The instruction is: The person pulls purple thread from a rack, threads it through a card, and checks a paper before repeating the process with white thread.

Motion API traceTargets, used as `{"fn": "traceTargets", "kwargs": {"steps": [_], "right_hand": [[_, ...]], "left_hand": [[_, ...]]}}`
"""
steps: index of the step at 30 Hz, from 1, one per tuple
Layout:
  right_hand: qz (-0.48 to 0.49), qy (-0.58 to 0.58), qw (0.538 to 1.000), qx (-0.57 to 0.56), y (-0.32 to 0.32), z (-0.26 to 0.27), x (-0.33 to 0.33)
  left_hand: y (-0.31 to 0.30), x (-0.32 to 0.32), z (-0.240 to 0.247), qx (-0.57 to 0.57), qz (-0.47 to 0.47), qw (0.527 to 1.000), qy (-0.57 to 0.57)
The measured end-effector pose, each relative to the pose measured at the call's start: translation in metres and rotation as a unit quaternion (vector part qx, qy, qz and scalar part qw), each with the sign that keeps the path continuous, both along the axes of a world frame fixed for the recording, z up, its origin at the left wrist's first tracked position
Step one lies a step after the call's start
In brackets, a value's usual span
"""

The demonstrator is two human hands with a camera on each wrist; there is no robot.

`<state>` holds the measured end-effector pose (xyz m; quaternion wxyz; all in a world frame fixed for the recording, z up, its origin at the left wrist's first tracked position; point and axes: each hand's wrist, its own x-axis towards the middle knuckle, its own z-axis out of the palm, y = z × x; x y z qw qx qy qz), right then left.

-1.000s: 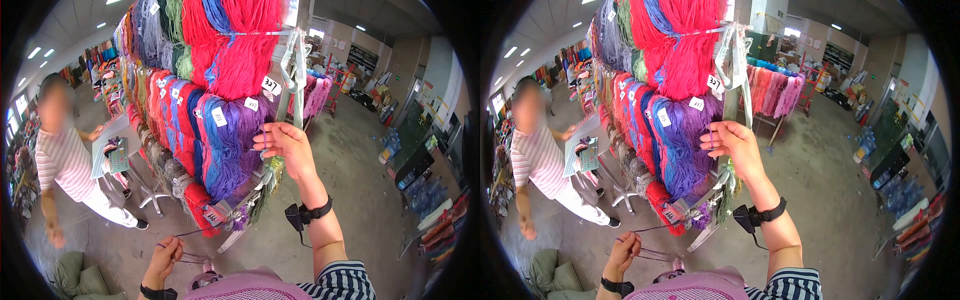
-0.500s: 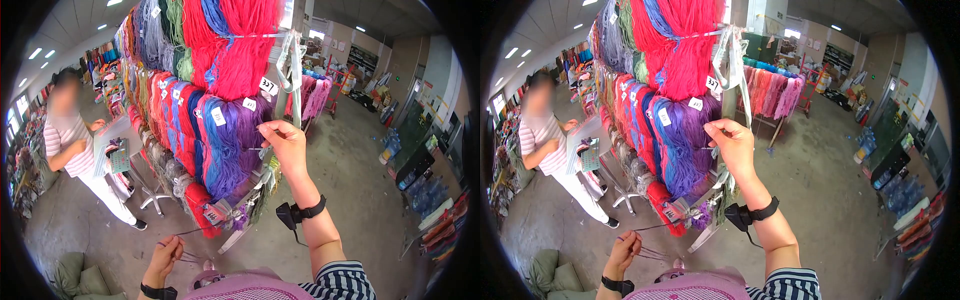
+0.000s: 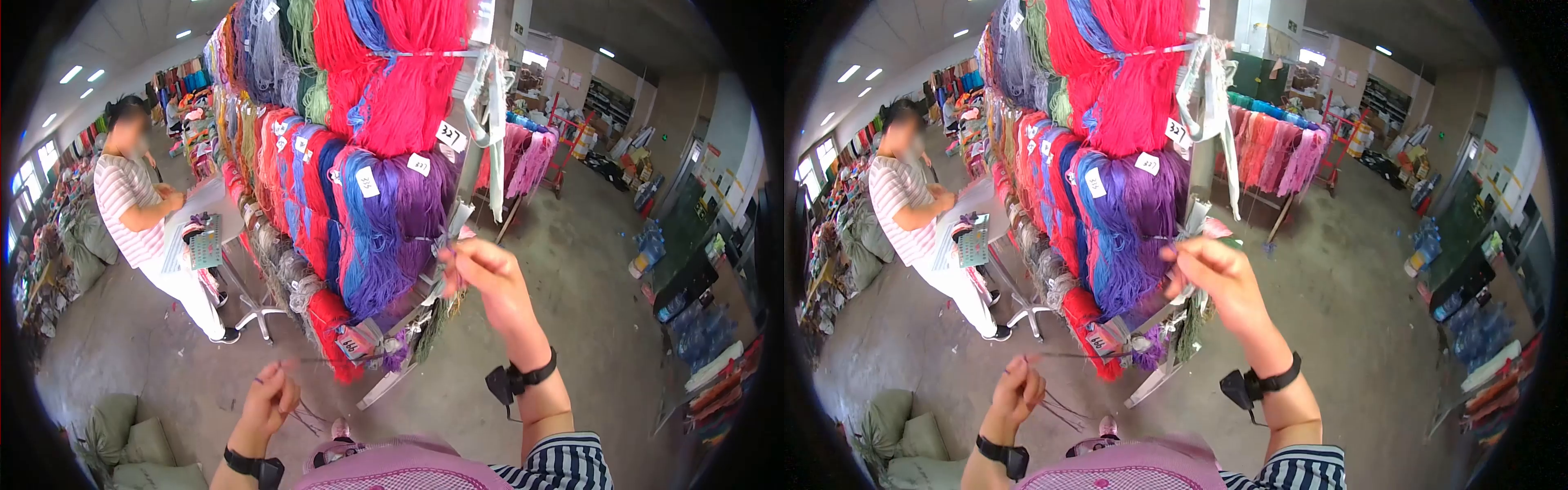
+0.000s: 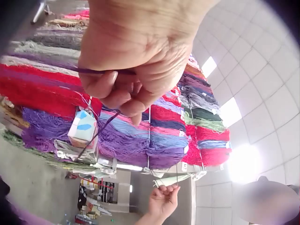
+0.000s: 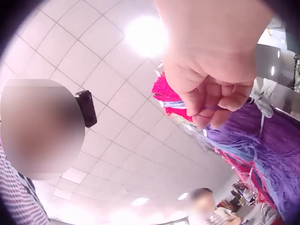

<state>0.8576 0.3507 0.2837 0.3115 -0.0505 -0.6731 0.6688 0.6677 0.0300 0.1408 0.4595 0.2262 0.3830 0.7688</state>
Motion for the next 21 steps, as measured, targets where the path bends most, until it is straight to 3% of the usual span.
{"fn": "traceTargets", "kwargs": {"steps": [5,8,9,10,13,18,21], "right_hand": [[0.025,0.044,0.998,-0.033,0.011,0.007,-0.018],[0.073,0.022,0.994,-0.082,0.006,0.014,-0.013],[0.074,0.022,0.994,-0.082,0.003,0.014,-0.011],[0.075,0.016,0.992,-0.098,0.001,0.015,-0.010],[0.063,0.010,0.991,-0.120,-0.005,0.011,-0.004],[0.049,-0.016,0.991,-0.124,-0.010,0.001,0.003],[-0.116,-0.014,0.993,-0.002,-0.006,-0.006,-0.004]], "left_hand": [[0.066,0.013,0.107,0.116,-0.062,0.991,0.005],[0.110,0.023,0.151,0.077,-0.050,0.995,0.046],[0.126,0.024,0.160,0.003,-0.049,0.995,0.082],[0.139,0.026,0.165,-0.071,-0.048,0.989,0.117],[0.180,0.026,0.152,-0.096,-0.102,0.984,0.111],[0.207,0.035,0.167,-0.054,-0.111,0.987,0.102],[0.207,0.037,0.170,-0.079,-0.034,0.981,0.171]]}}
